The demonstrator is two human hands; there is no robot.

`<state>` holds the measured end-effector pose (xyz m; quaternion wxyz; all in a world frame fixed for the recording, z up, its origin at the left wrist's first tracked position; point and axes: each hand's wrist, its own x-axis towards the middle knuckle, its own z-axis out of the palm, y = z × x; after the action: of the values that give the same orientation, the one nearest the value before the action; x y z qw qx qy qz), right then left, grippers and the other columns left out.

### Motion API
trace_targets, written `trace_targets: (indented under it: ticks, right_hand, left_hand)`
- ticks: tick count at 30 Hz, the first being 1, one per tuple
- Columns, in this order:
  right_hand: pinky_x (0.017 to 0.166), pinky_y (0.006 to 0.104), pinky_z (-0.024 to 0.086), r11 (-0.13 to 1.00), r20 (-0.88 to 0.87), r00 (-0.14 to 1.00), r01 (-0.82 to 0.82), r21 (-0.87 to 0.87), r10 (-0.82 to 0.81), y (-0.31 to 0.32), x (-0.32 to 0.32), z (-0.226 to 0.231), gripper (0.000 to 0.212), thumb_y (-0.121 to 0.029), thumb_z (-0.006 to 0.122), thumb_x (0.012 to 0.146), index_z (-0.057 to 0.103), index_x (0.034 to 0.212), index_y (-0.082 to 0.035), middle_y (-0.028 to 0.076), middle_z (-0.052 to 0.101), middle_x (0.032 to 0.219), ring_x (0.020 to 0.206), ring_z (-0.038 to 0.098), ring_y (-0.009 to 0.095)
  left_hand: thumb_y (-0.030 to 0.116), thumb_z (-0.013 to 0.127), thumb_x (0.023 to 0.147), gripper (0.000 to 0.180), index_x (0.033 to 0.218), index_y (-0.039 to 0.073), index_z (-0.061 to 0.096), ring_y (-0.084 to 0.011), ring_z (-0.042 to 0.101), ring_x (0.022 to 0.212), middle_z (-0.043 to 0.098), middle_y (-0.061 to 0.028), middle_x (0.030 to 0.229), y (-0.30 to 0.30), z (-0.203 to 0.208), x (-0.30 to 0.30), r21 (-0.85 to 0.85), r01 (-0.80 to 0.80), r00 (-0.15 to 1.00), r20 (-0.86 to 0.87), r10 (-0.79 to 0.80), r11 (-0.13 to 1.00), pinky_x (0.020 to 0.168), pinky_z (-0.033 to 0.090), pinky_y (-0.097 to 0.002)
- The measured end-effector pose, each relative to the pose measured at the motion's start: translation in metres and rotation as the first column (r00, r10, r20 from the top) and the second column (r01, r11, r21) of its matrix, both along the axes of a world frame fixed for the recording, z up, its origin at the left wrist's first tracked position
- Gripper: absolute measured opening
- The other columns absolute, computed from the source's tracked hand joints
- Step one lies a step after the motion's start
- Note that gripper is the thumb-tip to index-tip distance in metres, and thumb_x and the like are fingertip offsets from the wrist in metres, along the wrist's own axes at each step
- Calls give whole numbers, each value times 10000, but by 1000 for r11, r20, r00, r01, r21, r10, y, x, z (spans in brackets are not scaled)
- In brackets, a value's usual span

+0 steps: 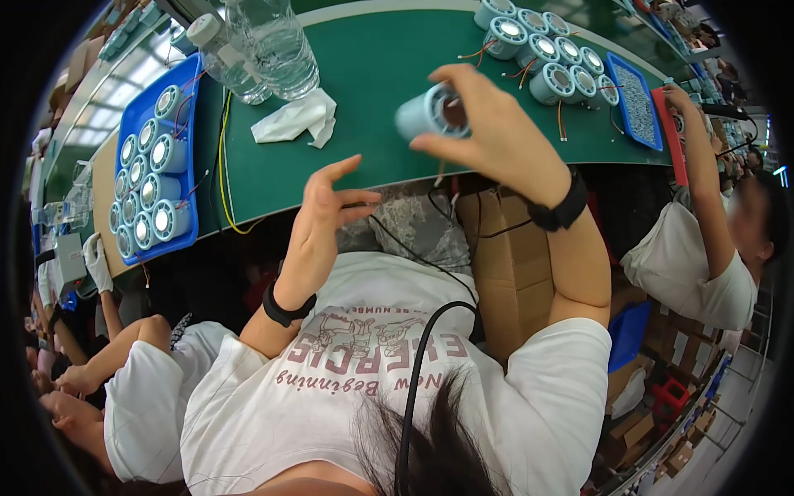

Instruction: The person wipes a motor with a cloth, inserts it into a plastic cup, and wipes the exterior before placing the assembly on a tray.

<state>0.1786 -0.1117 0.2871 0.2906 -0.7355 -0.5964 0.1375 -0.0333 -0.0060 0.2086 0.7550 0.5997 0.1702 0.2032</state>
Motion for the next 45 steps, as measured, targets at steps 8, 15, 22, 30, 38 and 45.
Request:
trace_targets:
  ticks: [8,15,22,30,38,45]
  right_hand:
    - [777,362,511,854,384,768,502,137,-512,-13,122,-45,538,-330,756,781,545,1122,28,150,619,995,922,632,265]
    - [825,416,489,873,689,582,461,157,-431,0,112,-38,501,-350,734,792,586,1121,-3,150,616,994,951,612,330]
    - [854,410,477,959,524,807,185,215,-274,92,52,28,477,-307,717,805,580,1187,-56,169,603,1125,1051,577,355]
    - [803,428,499,982,628,756,-179,-67,181,259,65,102,309,-250,586,857,648,1044,-11,196,670,918,906,629,355]
    - [883,416,488,830,657,606,-555,-55,449,419,160,-3,544,-120,744,728,529,1223,-45,170,570,1188,1083,563,344]
    - [918,394,482,796,604,583,-588,-147,543,469,84,-50,609,-82,760,704,519,1262,-107,161,535,1241,1111,558,333]
  left_hand:
    - [364,313,1038,461,1204,-27,492,-203,591,945,470,-136,1245,42,-4,-17,-18,-188,981,50,189,982,817,505,-312]
    - [321,348,1036,413,1149,-23,545,-177,611,882,533,-131,1164,54,-5,-22,100,-374,927,47,371,922,780,508,-294]
    - [219,465,1003,308,982,-40,630,-130,626,726,626,-100,918,62,-24,-16,320,-328,937,-7,348,889,673,525,-267]
    - [125,528,969,206,931,-45,638,-131,673,653,648,-82,741,68,-28,-3,244,-360,927,-19,376,901,565,525,-226]
    - [64,514,960,185,892,-77,613,-167,695,702,665,-109,793,78,-31,-4,259,-214,977,35,212,942,595,559,-241]
    - [20,526,934,159,834,-80,599,-164,700,710,659,-110,798,84,-36,-29,349,-305,948,19,319,886,588,565,-238]
